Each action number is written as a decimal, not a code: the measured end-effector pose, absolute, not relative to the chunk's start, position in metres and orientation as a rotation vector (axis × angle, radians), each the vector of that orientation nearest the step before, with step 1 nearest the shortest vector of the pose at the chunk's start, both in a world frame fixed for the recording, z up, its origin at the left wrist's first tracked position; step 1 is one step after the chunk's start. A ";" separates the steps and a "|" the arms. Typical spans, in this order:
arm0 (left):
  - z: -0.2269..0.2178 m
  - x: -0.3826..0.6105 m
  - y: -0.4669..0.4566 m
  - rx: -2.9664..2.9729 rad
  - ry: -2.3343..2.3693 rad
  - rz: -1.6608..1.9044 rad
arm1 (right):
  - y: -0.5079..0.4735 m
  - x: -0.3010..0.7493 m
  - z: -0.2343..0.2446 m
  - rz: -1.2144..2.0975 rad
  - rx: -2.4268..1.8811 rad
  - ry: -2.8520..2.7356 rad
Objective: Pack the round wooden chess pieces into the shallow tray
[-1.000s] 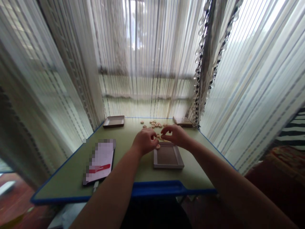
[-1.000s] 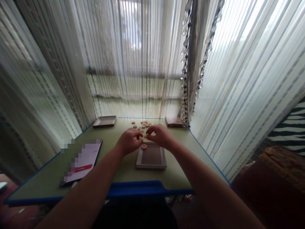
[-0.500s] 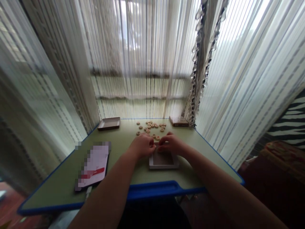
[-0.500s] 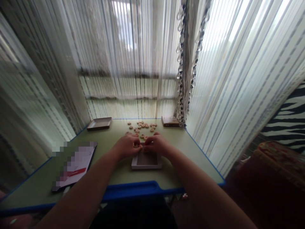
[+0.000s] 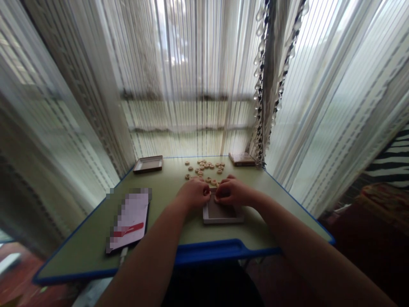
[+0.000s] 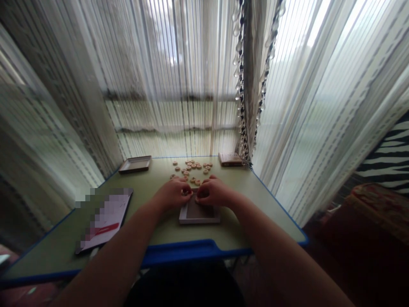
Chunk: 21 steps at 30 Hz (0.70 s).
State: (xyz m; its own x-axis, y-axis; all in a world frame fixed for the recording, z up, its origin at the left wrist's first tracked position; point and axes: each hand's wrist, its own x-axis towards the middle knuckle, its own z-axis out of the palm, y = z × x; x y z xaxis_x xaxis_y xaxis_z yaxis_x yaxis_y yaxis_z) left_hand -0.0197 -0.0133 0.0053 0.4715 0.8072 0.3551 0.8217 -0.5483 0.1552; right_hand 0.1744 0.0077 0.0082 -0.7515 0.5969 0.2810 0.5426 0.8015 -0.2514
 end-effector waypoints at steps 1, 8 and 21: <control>0.006 -0.020 -0.013 -2.664 -1.471 -0.619 | 0.008 0.174 0.008 0.212 -0.865 -2.636; 0.004 -0.022 -0.010 -2.572 -1.520 -0.713 | 0.009 0.176 0.009 0.245 -0.866 -2.629; 0.003 -0.023 -0.007 -2.491 -1.685 -0.483 | 0.002 0.164 0.000 0.202 -0.810 -2.547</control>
State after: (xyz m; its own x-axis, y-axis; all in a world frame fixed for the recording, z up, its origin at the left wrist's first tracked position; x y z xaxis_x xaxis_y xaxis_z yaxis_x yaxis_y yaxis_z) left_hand -0.0227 -0.0074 0.0027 0.3392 0.8877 0.3114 0.9179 -0.3848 0.0971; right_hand 0.1637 0.0019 -0.0004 -0.7224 0.5777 0.3799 0.5107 0.8163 -0.2699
